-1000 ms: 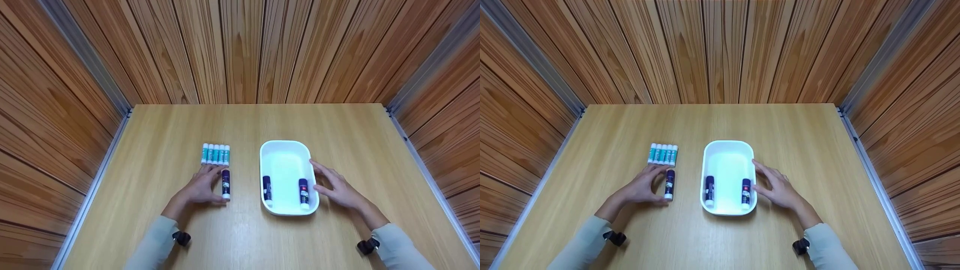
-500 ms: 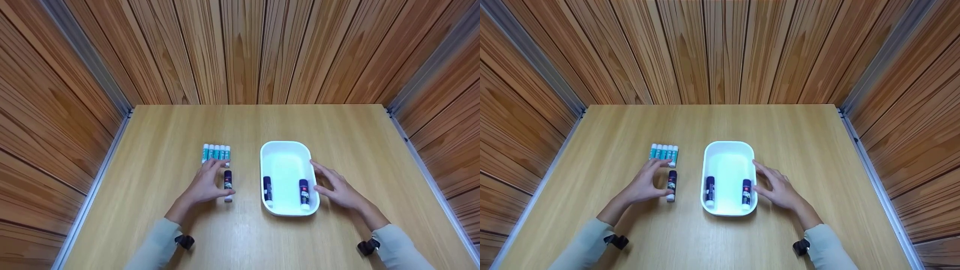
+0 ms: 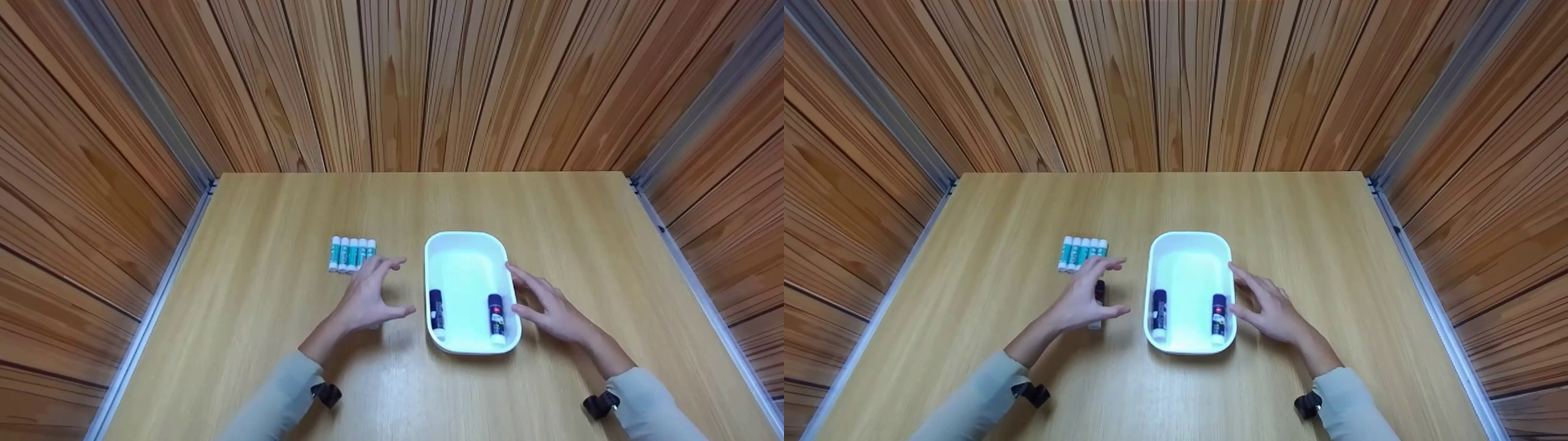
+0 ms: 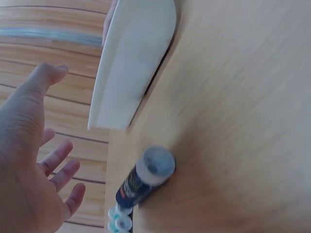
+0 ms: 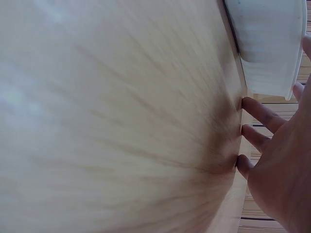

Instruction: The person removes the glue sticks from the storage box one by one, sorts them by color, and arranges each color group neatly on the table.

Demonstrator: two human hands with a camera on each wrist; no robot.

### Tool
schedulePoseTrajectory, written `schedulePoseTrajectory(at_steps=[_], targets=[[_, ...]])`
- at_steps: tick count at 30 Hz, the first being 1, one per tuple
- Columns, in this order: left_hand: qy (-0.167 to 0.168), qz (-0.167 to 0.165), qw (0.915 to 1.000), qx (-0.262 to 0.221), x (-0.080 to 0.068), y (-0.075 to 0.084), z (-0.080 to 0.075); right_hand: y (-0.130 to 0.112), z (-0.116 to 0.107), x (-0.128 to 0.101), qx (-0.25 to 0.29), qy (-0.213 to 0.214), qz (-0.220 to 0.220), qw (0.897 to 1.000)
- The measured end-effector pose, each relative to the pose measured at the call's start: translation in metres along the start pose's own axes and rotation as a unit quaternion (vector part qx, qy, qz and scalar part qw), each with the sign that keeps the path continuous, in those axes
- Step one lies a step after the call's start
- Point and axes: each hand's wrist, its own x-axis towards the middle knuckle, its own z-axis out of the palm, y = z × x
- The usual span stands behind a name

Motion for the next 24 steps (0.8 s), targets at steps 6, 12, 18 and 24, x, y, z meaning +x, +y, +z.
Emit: schedulePoseTrajectory(at_steps=[6,12,18,24], targets=[[-0.025,-0.001,0.9996,0.013,0.008,0.013,0.013,0.0,-0.002,0.0,-0.005,0.002,-0.001,1.0],[-0.048,0.013,0.9987,0.011,0.015,0.032,0.026,0.0,-0.001,0.0,-0.002,0.0,-0.001,1.0],[-0.056,0.025,0.9978,0.026,0.021,0.051,0.039,0.001,0.002,0.0,0.0,0.004,-0.006,1.0],[-0.063,0.036,0.997,0.028,0.029,0.071,0.048,0.001,0.002,0.0,0.003,0.006,-0.003,1.0]])
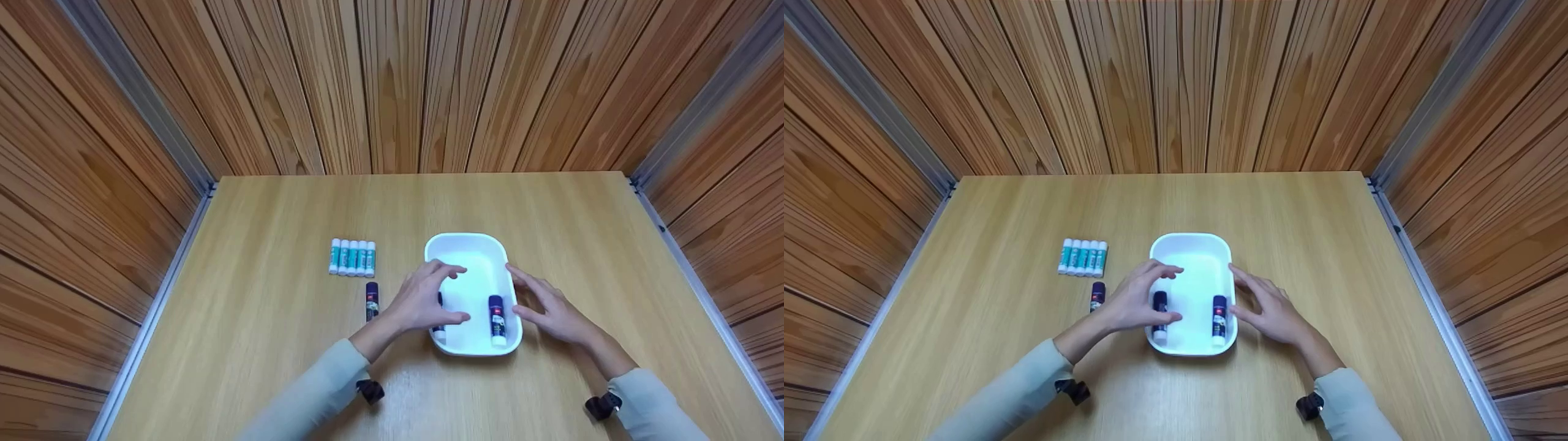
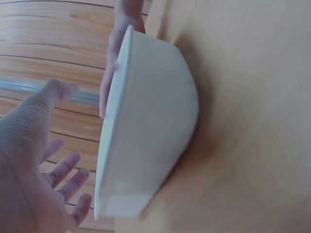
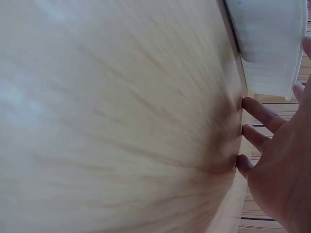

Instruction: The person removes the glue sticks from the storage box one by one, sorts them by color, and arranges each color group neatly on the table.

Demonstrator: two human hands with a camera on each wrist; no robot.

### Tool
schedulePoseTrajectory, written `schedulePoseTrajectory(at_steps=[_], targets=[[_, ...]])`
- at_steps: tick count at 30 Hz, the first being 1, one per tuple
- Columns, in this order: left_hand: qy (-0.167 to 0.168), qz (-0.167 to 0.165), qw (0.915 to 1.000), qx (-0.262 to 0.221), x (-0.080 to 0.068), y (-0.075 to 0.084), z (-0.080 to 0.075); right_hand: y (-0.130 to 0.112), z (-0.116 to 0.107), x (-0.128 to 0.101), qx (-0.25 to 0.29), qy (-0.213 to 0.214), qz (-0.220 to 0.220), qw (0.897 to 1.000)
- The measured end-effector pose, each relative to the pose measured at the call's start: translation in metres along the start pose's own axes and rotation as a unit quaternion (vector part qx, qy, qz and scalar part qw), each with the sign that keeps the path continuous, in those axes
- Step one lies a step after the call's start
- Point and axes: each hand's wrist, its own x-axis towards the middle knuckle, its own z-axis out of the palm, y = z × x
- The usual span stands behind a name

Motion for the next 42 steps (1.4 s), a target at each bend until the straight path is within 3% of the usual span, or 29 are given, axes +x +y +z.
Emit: schedulePoseTrajectory(at_steps=[8,16,22,29,42], targets=[[-0.04,0.0,0.9991,-0.012,0.008,0.019,0.011,-0.002,0.0,-0.001,-0.004,-0.01,0.016,1.0],[-0.091,-0.008,0.9957,-0.013,0.017,0.026,0.028,-0.002,-0.001,0.0,-0.002,-0.007,0.015,1.0],[-0.102,-0.023,0.9944,-0.018,0.023,0.029,0.04,-0.003,-0.001,-0.001,-0.005,-0.005,0.012,1.0],[-0.118,-0.014,0.9929,0.006,0.03,0.031,0.048,-0.004,-0.002,-0.001,-0.018,0.004,-0.002,1.0],[-0.135,-0.055,0.9879,0.052,0.037,0.025,0.066,-0.003,-0.002,-0.002,-0.005,-0.005,0.014,1.0]])
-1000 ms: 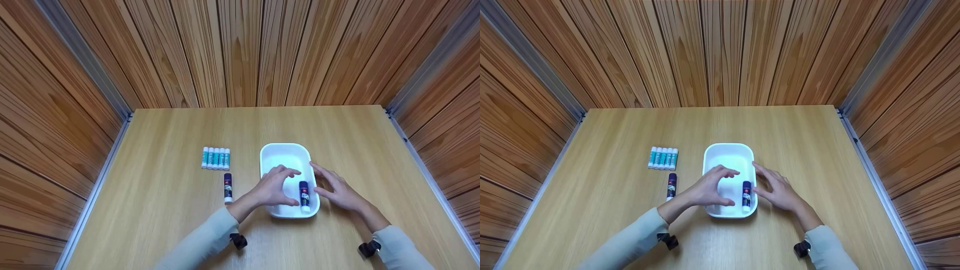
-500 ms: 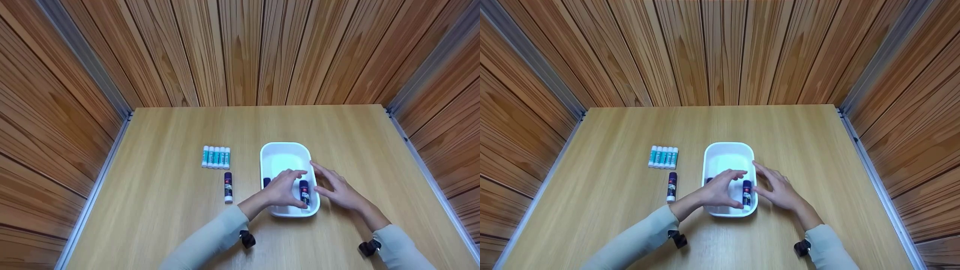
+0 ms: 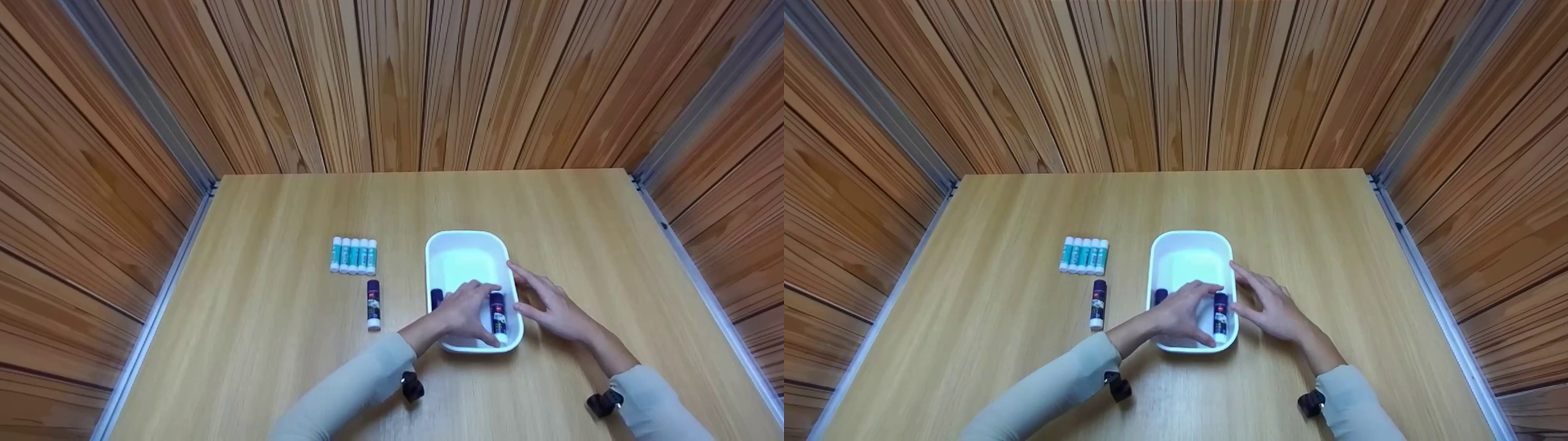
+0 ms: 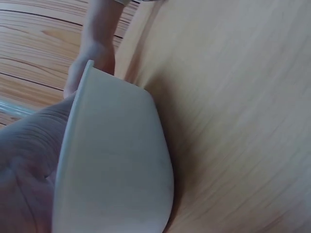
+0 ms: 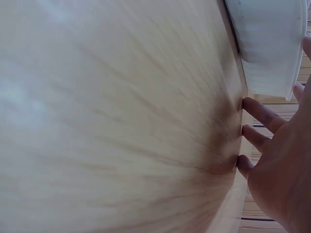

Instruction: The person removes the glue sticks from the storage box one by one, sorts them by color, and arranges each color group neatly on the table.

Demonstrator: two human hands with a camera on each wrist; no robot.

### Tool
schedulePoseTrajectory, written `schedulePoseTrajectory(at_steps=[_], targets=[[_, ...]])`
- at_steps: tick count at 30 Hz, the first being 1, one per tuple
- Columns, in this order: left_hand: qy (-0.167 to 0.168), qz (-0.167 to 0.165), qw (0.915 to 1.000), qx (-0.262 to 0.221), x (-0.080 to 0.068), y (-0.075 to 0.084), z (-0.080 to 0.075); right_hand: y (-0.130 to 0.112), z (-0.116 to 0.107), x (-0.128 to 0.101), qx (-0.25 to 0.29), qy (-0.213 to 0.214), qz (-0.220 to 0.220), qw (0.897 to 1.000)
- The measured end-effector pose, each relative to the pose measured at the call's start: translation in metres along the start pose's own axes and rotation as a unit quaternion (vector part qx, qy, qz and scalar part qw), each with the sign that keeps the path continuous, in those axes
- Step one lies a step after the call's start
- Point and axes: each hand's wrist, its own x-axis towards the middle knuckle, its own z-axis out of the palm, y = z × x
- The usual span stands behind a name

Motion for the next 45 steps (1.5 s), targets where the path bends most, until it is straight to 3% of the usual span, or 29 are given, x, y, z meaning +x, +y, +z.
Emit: schedulePoseTrajectory(at_steps=[10,22,30,45], targets=[[0.003,-0.013,0.9982,0.058,0.006,0.001,0.008,0.002,0.001,0.0,0.001,0.0,-0.005,1.0],[0.036,0.003,0.9939,0.105,0.007,0.003,0.013,0.002,0.001,0.001,0.001,0.003,-0.006,1.0],[0.016,-0.006,0.9953,0.096,0.008,0.002,0.008,0.003,0.001,0.002,-0.006,0.003,-0.003,1.0],[0.003,0.0,0.9997,0.023,0.005,-0.002,0.0,0.003,0.002,0.001,-0.002,0.003,0.0,1.0]])
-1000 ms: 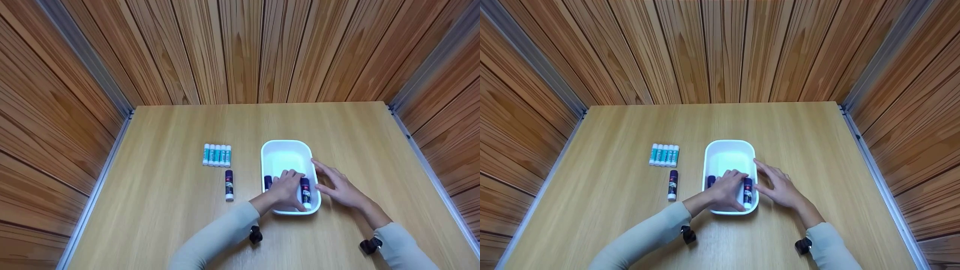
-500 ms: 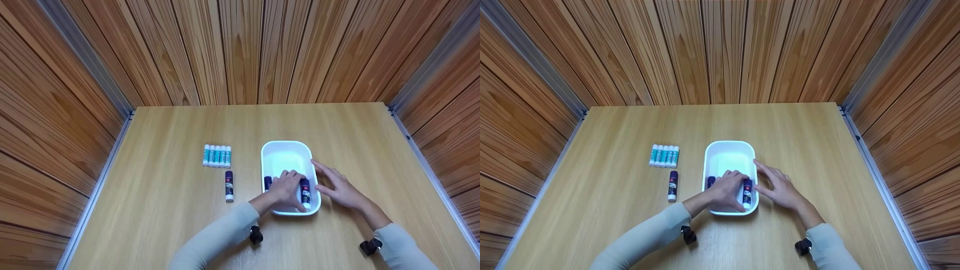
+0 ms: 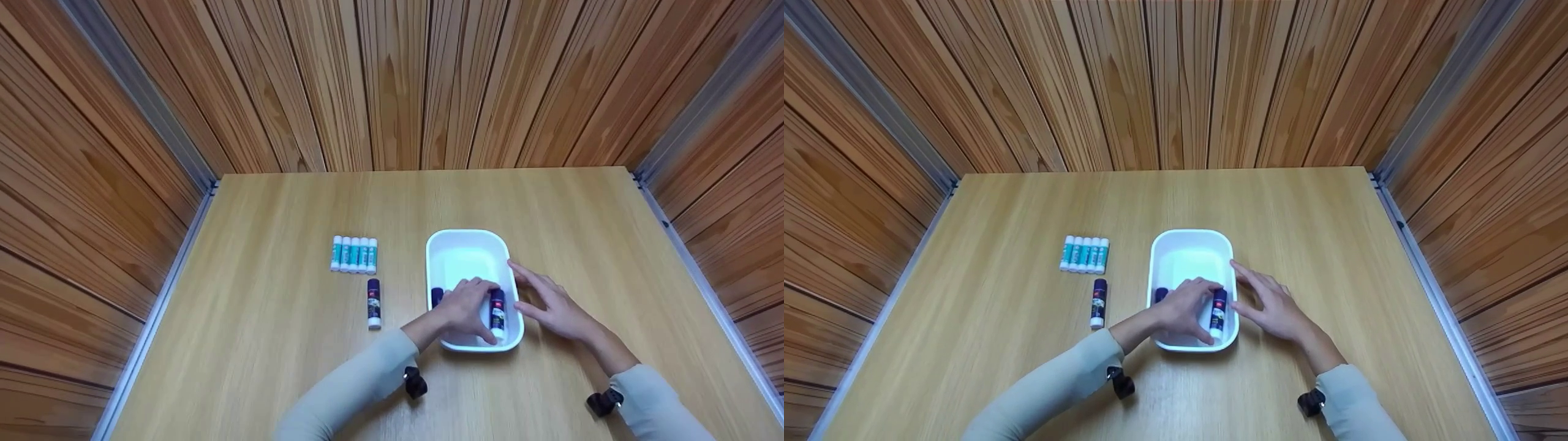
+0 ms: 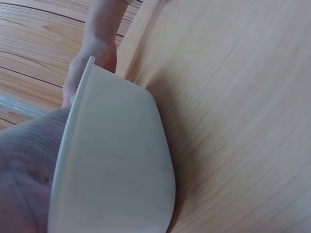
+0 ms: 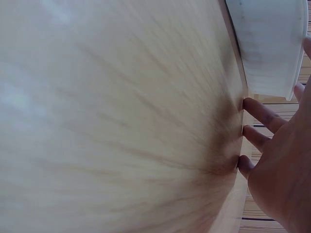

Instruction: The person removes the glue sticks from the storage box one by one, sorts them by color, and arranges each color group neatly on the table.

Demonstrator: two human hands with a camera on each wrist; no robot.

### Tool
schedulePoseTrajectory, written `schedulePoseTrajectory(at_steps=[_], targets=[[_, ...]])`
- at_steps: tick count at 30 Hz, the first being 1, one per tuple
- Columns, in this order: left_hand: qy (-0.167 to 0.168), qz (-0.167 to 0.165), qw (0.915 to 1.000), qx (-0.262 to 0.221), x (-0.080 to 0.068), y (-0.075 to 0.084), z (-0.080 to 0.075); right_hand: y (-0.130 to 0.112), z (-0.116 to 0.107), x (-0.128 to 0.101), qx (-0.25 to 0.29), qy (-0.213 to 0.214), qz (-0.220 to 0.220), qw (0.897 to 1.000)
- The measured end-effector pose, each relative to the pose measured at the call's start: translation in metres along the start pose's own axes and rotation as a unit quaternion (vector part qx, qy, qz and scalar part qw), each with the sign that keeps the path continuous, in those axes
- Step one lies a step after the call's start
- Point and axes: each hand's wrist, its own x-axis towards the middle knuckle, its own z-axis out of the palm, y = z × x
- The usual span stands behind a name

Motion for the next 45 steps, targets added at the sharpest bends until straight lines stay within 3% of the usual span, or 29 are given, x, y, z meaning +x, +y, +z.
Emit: schedulePoseTrajectory(at_steps=[12,29,45], targets=[[0.006,-0.006,0.9989,-0.046,-0.001,0.001,-0.008,0.0,0.001,0.001,0.002,-0.004,0.003,1.0],[0.024,0.01,0.998,-0.058,-0.005,-0.005,-0.027,0.0,0.001,0.001,-0.003,-0.001,0.001,1.0],[0.069,0.032,0.9917,-0.103,-0.026,-0.021,-0.046,-0.001,0.002,0.0,-0.007,-0.003,0.007,1.0]])
